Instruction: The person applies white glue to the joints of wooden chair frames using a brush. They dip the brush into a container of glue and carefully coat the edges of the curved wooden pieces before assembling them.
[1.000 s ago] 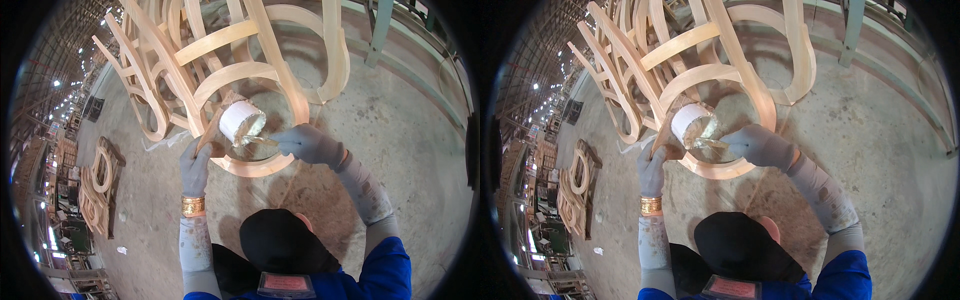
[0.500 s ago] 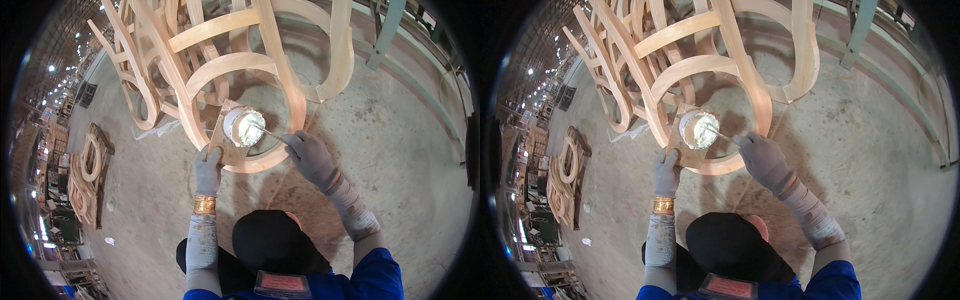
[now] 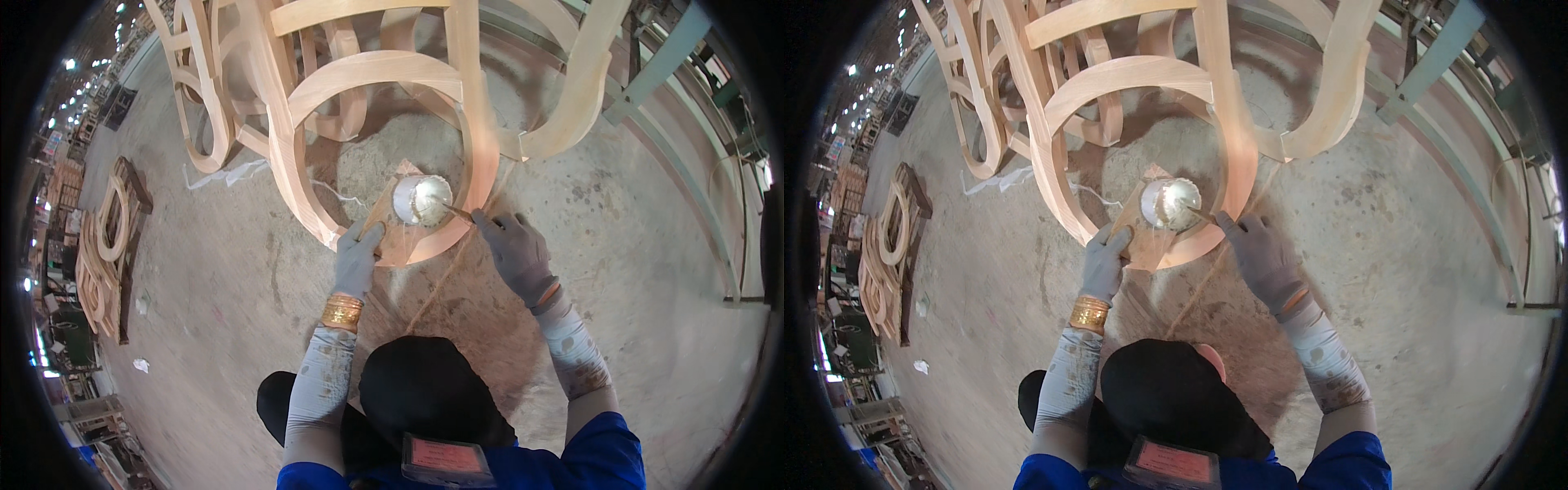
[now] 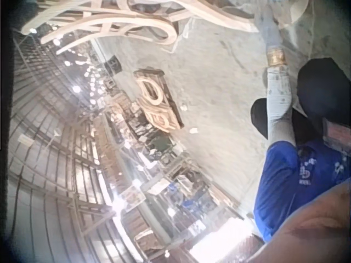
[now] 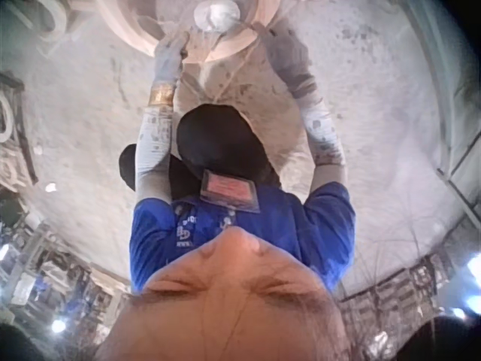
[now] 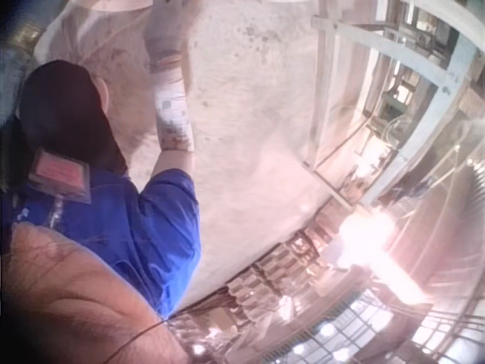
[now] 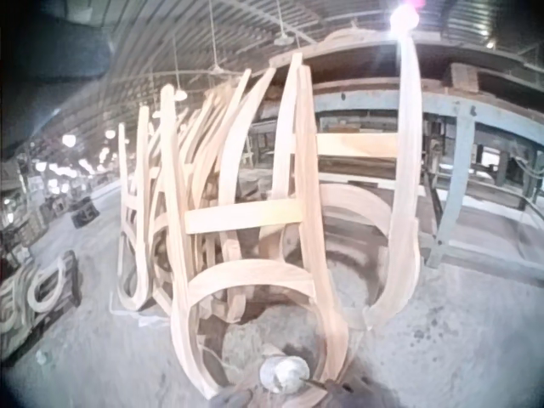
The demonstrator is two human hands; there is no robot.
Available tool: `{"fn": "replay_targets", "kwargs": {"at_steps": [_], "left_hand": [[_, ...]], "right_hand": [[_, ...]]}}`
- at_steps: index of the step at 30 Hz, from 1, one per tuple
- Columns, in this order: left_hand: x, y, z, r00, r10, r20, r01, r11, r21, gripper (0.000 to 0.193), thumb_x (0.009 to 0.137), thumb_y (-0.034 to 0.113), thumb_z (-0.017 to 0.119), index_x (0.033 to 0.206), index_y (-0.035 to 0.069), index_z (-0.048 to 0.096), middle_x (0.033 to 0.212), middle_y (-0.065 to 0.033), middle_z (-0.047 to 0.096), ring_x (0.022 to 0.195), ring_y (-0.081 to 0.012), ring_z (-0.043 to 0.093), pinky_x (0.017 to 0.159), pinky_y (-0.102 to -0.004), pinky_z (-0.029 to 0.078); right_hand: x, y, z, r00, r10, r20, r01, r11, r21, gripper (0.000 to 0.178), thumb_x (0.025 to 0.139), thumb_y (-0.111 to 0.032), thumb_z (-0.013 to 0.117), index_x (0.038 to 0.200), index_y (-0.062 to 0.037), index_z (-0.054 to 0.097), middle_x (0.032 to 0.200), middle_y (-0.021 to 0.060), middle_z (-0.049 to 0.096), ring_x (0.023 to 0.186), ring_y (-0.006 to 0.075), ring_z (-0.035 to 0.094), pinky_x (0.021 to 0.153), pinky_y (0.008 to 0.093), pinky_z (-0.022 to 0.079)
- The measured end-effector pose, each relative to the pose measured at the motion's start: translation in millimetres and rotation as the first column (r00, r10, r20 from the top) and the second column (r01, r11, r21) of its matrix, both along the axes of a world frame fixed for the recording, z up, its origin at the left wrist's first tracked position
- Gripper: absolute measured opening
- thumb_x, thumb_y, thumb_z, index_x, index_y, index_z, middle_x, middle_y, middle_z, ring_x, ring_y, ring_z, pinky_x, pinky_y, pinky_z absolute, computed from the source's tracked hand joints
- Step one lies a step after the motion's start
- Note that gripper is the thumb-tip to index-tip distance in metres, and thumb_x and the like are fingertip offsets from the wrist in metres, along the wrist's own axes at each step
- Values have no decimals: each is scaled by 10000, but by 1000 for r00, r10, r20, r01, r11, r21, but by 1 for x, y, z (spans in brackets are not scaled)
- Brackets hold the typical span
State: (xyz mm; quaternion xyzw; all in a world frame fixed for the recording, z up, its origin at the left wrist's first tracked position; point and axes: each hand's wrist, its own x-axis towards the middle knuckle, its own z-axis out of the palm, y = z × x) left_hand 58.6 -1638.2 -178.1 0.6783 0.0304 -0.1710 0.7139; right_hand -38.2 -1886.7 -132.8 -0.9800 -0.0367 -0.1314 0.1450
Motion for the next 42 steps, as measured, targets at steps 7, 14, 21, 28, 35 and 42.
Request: {"fn": "replay_targets", "kwargs": {"at_steps": [7,14,21,28,35,42], "left_hand": [[6,-25,-30,994,49,93,-55,996,65,218,858,165,568,941,-27,629,728,-43,590,659,-115,523,586,-279,422],[19,-39,-64,952,22,305,-112,953,282,205,813,180,552,838,-20,585,713,-207,563,636,-319,544,602,-364,433],[28,-42,-84,915,70,397,-216,917,336,182,801,153,546,823,-24,576,733,-224,579,673,-376,548,614,-383,443],[25,-33,-70,944,148,294,-215,954,209,169,810,119,534,868,-30,590,729,-211,589,663,-326,563,623,-371,445],[21,-12,-40,973,168,160,-176,983,40,164,819,99,535,862,-49,592,683,-140,580,655,-156,515,615,-310,436],[5,49,-14,984,119,134,-111,992,-63,226,880,147,549,995,-35,617,818,-23,593,736,-83,522,644,-244,448]], "right_hand": [[16,-10,-18,973,-100,-205,80,991,-105,336,810,-90,511,1128,-136,612,890,119,586,794,290,589,651,391,493],[40,-10,-65,942,-122,-314,32,961,-275,245,824,-119,489,1019,-120,637,917,128,613,817,304,612,679,400,505],[66,9,-83,919,-156,-362,-18,900,-435,193,829,-163,523,937,-71,655,949,104,622,856,276,617,684,374,510],[67,14,-66,848,-219,-482,-154,768,-621,164,801,-154,560,898,-92,676,910,66,634,860,237,621,656,357,504],[81,16,-71,905,-150,-398,-110,821,-560,156,802,-171,559,845,-99,690,887,104,640,792,262,646,653,374,509],[70,18,-55,885,-98,-454,-204,796,-569,173,802,-120,517,880,-136,670,816,92,625,749,278,628,641,386,500]]}}
